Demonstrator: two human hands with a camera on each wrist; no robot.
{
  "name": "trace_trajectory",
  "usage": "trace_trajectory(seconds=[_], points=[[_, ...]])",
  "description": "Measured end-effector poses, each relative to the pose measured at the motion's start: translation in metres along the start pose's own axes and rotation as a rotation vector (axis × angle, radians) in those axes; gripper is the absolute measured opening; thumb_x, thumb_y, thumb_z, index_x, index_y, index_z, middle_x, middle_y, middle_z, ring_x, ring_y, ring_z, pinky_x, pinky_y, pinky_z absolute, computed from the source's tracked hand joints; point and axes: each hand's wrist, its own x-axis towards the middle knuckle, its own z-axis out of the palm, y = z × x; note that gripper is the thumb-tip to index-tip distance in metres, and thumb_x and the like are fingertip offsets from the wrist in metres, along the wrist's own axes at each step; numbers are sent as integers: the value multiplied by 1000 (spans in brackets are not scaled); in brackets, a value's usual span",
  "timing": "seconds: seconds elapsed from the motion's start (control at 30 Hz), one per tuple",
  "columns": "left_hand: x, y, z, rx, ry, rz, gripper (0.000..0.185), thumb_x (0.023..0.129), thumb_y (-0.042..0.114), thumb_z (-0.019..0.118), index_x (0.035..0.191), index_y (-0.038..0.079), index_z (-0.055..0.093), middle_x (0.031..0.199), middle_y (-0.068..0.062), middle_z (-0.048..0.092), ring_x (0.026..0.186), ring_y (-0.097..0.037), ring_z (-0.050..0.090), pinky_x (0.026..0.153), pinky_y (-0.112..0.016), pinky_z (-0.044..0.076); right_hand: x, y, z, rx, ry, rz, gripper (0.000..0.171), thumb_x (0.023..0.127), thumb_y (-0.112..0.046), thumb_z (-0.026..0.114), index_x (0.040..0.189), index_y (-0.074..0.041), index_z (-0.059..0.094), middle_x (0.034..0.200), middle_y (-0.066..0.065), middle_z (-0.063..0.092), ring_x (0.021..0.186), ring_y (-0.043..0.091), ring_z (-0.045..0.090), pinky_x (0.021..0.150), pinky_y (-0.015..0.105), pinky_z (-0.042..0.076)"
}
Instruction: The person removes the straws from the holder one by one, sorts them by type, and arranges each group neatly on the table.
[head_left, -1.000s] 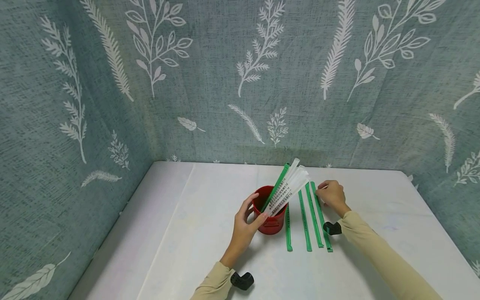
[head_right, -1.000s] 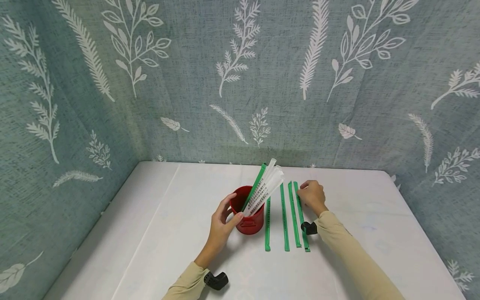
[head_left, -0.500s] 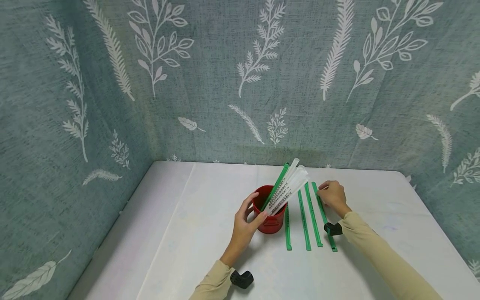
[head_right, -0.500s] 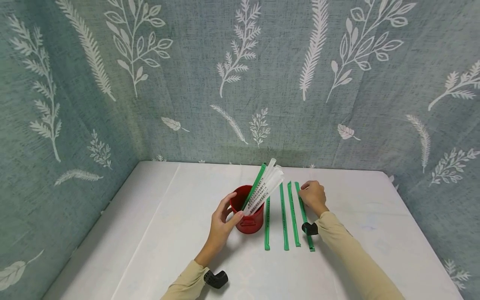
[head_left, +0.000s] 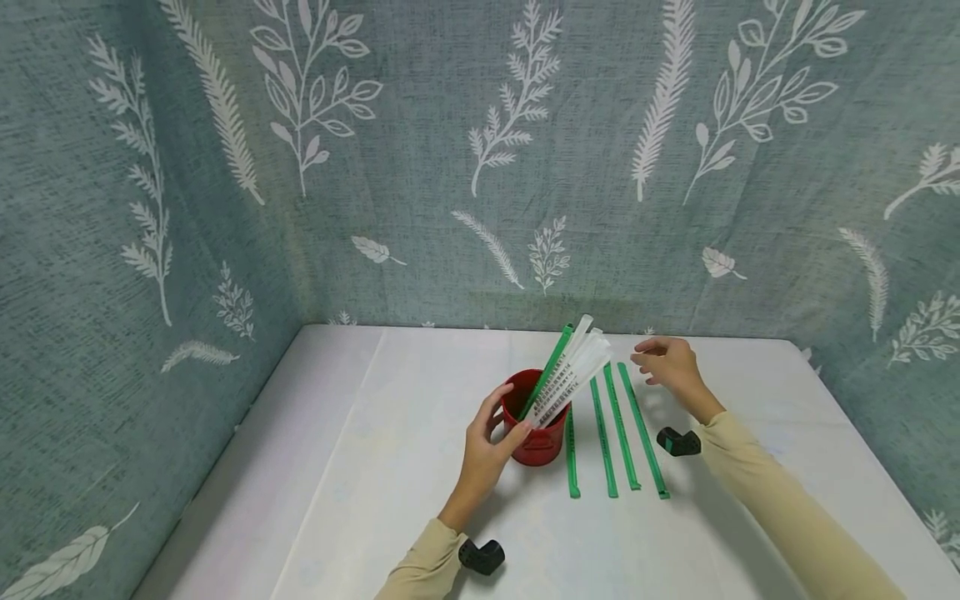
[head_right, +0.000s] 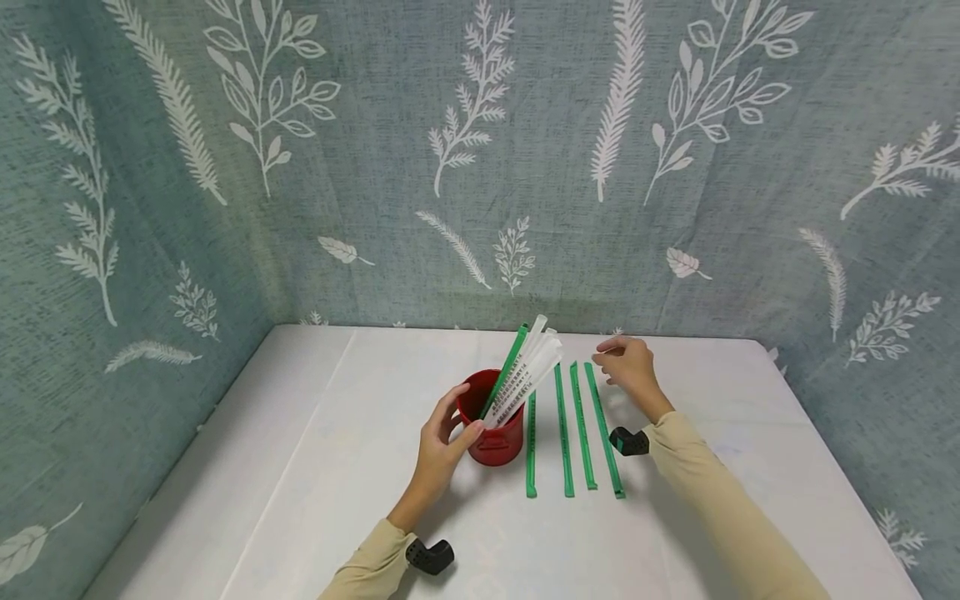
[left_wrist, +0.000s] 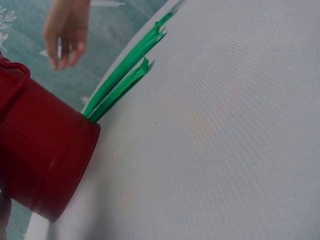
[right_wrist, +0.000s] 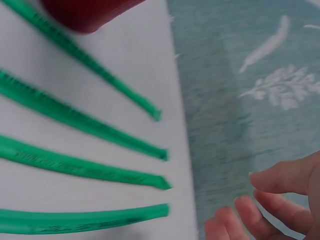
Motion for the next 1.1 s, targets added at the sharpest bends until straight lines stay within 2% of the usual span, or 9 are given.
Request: trace_trajectory(seconds=[0.07, 0.2, 0.33, 0.43, 0.53, 0.73, 0.93, 1.1], points=[[0, 0, 0, 1, -1, 3, 55, 89, 3, 63, 138, -4, 40, 140, -21, 43, 127, -39, 40, 101, -58, 34, -1, -9, -4, 13, 2, -5, 37, 92, -20, 61, 116, 7, 58, 105, 23, 63, 90, 37, 61, 67, 36, 57], [1, -1, 0, 9, 2, 7, 55, 88, 3, 63, 138, -4, 40, 140, -21, 43, 127, -38, 40, 101, -57, 34, -5, -25, -12, 28, 2, -3, 41, 93, -27, 60, 119, 5, 57, 111, 23, 61, 83, 23, 63, 66, 29, 56], [1, 0, 0, 10, 7, 4, 55, 88, 3, 63, 138, -3, 41, 140, -20, 43, 128, -36, 40, 102, -56, 34, -8, -38, -18, 56, -17, -13, 44, 93, -30, 60, 120, 4, 56, 113, 22, 59, 81, 14, 61, 70, 30, 56], [1, 0, 0, 9, 8, -4, 55, 88, 4, 63, 138, -3, 41, 141, -20, 43, 128, -35, 40, 102, -55, 34, -11, -48, -21, 67, -23, -28, 43, 93, -30, 60, 120, 4, 56, 112, 21, 59, 84, 16, 61, 72, 32, 56], [1, -1, 0, 6, 6, -5, 55, 89, 4, 63, 139, -3, 41, 141, -19, 43, 129, -35, 39, 102, -55, 34, -14, -57, -22, 77, -21, -44, 43, 93, -30, 60, 121, 3, 56, 112, 20, 58, 88, 22, 61, 71, 30, 55], [1, -2, 1, -8, 10, 6, 56, 88, 3, 63, 139, -3, 41, 141, -20, 43, 128, -36, 39, 101, -57, 34, -19, -73, -24, 96, -4, -88, 38, 93, -26, 61, 120, 1, 57, 113, 18, 58, 91, 25, 60, 68, 26, 55], [1, -4, 0, 1, 3, 14, 56, 88, 3, 64, 139, -2, 41, 141, -19, 43, 128, -33, 39, 101, -56, 35, -25, -87, -22, 102, 17, -158, 37, 93, -25, 62, 118, 2, 59, 113, 17, 59, 91, 24, 60, 68, 25, 55], [1, -4, 0, 8, 8, 14, 56, 88, 3, 64, 139, -2, 41, 141, -17, 44, 129, -32, 40, 102, -54, 35, -30, -100, -21, 99, 28, -210, 36, 92, -24, 63, 117, 2, 60, 112, 16, 59, 90, 18, 60, 69, 25, 54]])
